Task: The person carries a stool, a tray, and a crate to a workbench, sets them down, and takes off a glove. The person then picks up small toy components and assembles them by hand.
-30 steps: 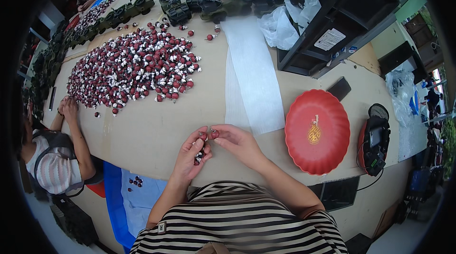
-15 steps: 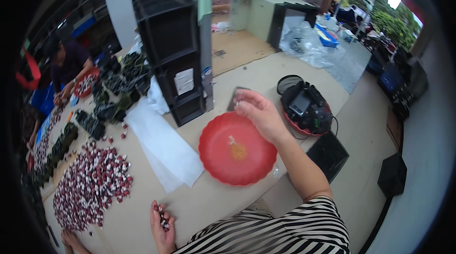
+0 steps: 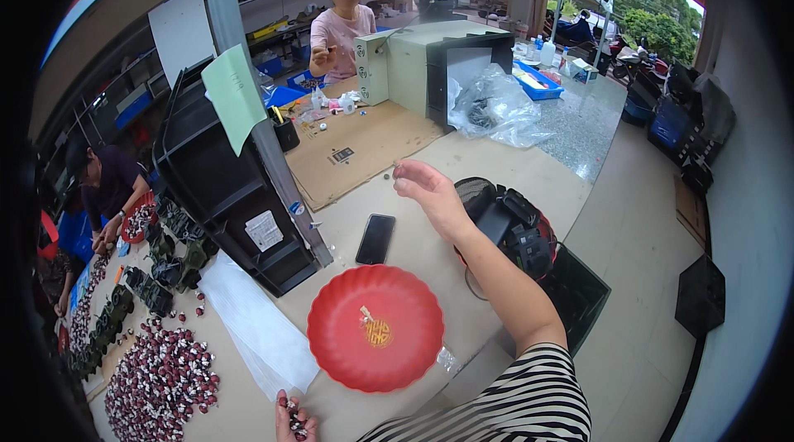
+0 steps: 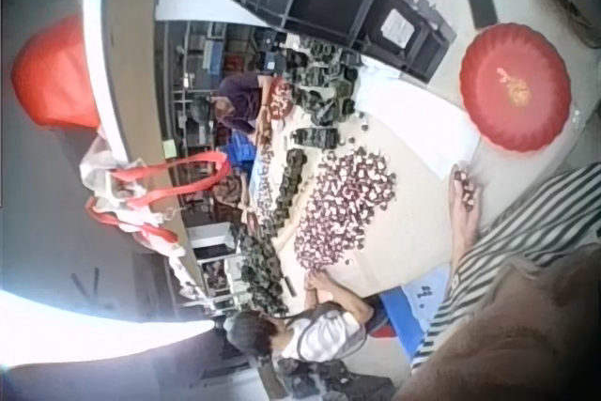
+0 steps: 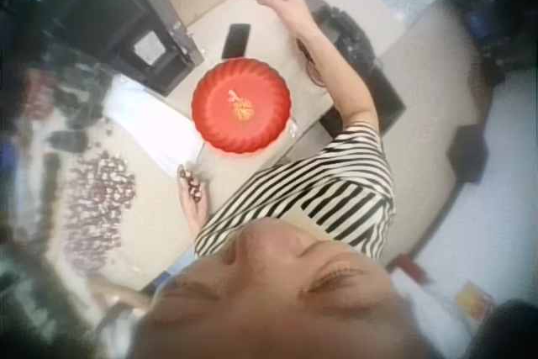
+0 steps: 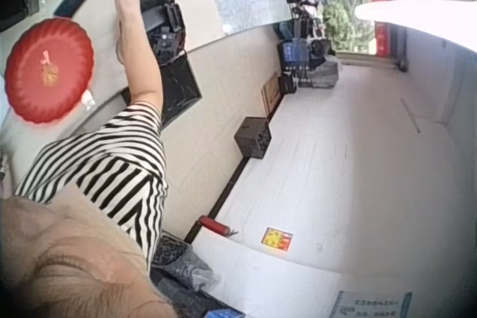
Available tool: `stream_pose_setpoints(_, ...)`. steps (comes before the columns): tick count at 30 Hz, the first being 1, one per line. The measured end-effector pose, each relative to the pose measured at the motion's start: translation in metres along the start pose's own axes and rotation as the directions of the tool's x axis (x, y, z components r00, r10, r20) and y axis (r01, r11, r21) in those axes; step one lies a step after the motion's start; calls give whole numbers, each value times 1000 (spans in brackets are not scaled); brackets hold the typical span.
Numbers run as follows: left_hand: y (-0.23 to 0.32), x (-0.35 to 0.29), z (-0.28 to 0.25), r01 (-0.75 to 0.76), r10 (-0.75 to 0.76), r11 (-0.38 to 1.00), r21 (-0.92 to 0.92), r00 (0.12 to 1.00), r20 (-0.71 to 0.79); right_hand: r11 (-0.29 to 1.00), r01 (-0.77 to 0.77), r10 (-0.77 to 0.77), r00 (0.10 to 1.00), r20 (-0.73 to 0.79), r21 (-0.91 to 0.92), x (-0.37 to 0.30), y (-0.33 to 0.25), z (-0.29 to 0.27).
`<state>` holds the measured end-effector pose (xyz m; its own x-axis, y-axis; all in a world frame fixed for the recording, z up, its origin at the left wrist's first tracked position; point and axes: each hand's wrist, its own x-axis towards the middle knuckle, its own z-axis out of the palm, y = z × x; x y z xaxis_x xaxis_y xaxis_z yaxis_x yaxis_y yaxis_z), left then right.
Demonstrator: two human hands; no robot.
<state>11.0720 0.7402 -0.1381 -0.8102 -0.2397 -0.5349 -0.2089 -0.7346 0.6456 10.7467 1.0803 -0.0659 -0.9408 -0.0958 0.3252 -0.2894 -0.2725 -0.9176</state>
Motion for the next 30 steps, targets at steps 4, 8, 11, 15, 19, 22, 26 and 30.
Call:
stream_pose_setpoints(4,-17,8,15,38,-40,998,52,999,36,1000,18,-18,998,-67,-1,57,24,-27)
stream_pose_setpoints(8,-29,19,10,43,-43,998,38,999,13,998,63,-62,976,-210,-4,136,60,-57)
stream_pose_setpoints(11,-30,19,10,29,-29,999,15,1000,0,997,69,-77,959,-272,-36,176,63,-53)
stream_pose_setpoints(15,-29,16,19,17,-16,999,29,998,-52,995,76,-52,948,-314,66,211,80,-31)
stream_pose_setpoints(19,-24,16,26,43,-37,996,81,996,-75,989,143,-125,936,-330,31,241,97,-20)
stream_pose_setpoints(22,-20,16,33,81,-66,991,106,989,-133,991,135,-135,928,-347,-25,254,112,-24)
stream_pose_setpoints(26,-19,22,27,114,-101,988,107,987,-122,990,137,-134,916,-379,-20,265,123,-26)
stream_pose_setpoints(30,-19,24,28,108,-99,990,93,990,-101,990,121,-139,894,-427,-69,269,126,-27)
